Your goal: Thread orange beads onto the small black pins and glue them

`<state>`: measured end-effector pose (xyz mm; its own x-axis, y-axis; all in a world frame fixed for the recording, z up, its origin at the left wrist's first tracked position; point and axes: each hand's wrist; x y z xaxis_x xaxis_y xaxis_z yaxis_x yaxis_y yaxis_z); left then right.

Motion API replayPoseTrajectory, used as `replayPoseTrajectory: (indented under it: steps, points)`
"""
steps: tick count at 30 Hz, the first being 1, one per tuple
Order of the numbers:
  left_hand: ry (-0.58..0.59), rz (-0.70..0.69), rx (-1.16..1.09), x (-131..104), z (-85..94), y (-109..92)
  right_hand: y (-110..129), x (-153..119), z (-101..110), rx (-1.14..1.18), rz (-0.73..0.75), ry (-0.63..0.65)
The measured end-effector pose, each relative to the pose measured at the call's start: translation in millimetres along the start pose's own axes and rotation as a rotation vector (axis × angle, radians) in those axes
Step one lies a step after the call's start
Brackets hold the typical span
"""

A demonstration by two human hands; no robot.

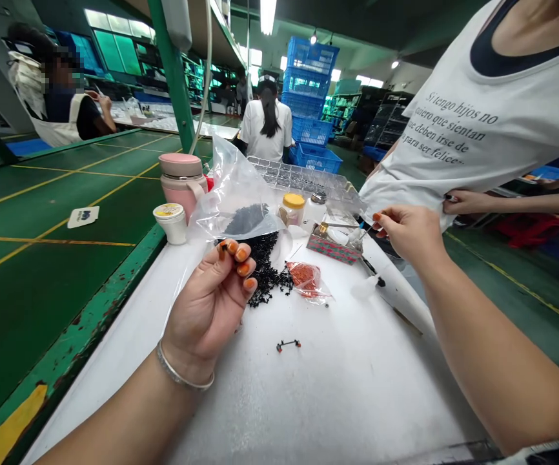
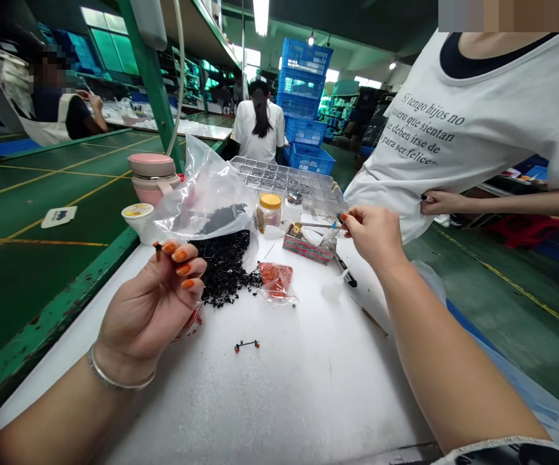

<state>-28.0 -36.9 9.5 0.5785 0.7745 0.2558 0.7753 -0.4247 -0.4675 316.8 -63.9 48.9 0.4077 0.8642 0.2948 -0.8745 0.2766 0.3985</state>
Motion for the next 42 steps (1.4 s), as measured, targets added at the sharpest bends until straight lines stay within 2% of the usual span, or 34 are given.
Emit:
replayPoseTrajectory:
  steps: [3,5,9,11,12,14,17,18,19,22,26,35,42]
  points:
    - [0.013,-0.034,0.014,1,0.1,-5,-5,1,-3,-0.013,-0.011,0.131]
    - [0.025,-0.065,0.031,1,0.4,-8,-2,-5,3,-0.032,-0.017,0.126]
    - [0.04,-0.096,0.075,2,0.7,-10,22,-38,25,-0.053,0.038,-0.176]
    - [0.046,-0.094,0.101,2,0.5,-10,37,-61,34,-0.014,0.084,-0.221]
    - [0.05,-0.09,0.111,2,0.3,-9,44,-73,35,-0.011,0.111,-0.199]
    - [0.064,-0.079,0.129,2,-0.1,-8,54,-94,31,-0.083,0.198,-0.041]
    - [0.082,-0.062,0.15,1,-0.6,-6,56,-116,6,-0.202,0.269,0.466]
    - [0.084,-0.055,0.155,1,-0.7,-5,54,-121,-5,-0.25,0.259,0.606]
    - [0.083,-0.048,0.159,0,-0.8,-5,51,-123,-16,-0.298,0.24,0.672]
    - [0.076,-0.017,0.186,0,-0.8,-1,45,-125,-45,-0.352,0.2,0.627]
    - [0.054,0.015,0.235,0,-0.2,3,46,-122,-60,-0.334,0.209,0.567]
    - [0.062,0.039,0.265,-1,1.1,6,48,-125,-62,-0.26,0.217,0.546]
    - [0.048,0.049,0.276,0,1.3,6,47,-129,-42,-0.08,0.12,0.585]
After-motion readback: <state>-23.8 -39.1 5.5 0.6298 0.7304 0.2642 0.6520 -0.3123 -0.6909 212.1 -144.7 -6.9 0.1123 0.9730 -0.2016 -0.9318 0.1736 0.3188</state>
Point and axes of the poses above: each hand's wrist, its own x-axis towards the middle knuckle, its own z-axis out of the back of the hand, y = z × x, and after that the axes turned 12 degrees about y, right-handed
